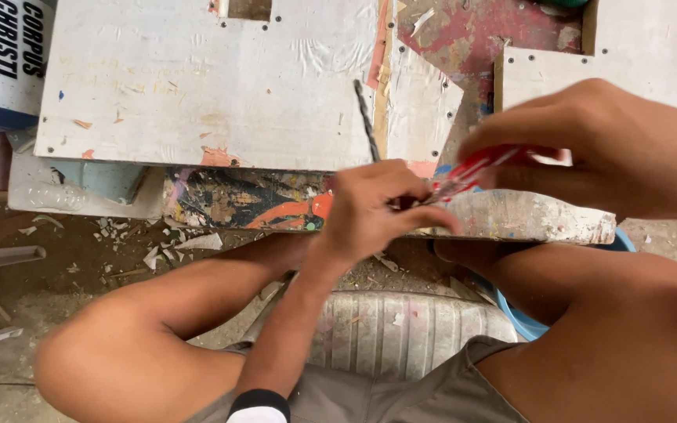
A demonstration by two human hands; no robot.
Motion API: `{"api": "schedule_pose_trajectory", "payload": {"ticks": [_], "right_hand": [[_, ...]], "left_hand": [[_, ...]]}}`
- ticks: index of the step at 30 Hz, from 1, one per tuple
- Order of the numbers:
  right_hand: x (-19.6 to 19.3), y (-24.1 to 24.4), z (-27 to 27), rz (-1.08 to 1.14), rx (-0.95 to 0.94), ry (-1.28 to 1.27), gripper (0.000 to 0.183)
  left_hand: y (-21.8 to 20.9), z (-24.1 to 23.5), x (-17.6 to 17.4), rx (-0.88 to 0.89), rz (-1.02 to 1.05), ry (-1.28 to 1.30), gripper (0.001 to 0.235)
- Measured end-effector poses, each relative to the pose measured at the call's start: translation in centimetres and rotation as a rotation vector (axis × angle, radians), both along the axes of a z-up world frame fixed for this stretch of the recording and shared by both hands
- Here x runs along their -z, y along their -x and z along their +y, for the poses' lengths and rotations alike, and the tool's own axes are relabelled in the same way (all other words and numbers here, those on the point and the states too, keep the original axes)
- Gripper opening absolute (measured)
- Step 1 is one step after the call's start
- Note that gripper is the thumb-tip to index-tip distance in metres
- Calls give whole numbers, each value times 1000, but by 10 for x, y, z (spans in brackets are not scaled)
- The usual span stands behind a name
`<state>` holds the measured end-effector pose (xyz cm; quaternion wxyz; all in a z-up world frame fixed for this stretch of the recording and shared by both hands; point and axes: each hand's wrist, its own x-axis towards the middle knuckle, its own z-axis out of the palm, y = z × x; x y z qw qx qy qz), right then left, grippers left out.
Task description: Manually clearing or marking holes in a board using a small screwdriver
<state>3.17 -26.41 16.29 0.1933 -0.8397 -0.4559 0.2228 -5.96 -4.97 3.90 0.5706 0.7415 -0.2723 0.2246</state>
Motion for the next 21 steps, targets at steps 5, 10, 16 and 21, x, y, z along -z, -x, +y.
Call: {"api": "schedule_pose_trajectory", "payload": {"ticks": [5,10,16,21], "right_hand": [[21,6,-38,-237,150,381,27],[32,11,-40,-402,241,568,30],[28,20,-5,-295,230,877,27],[35,13,-16,-348,268,1137,38]], "left_hand": [[-12,-55,24,-173,-213,-119,39],[-32,-84,50,-293,-249,-149,38],[-22,-52,82,74,313,-293,41],[-12,-3,27,-18,416,-115,30]]}}
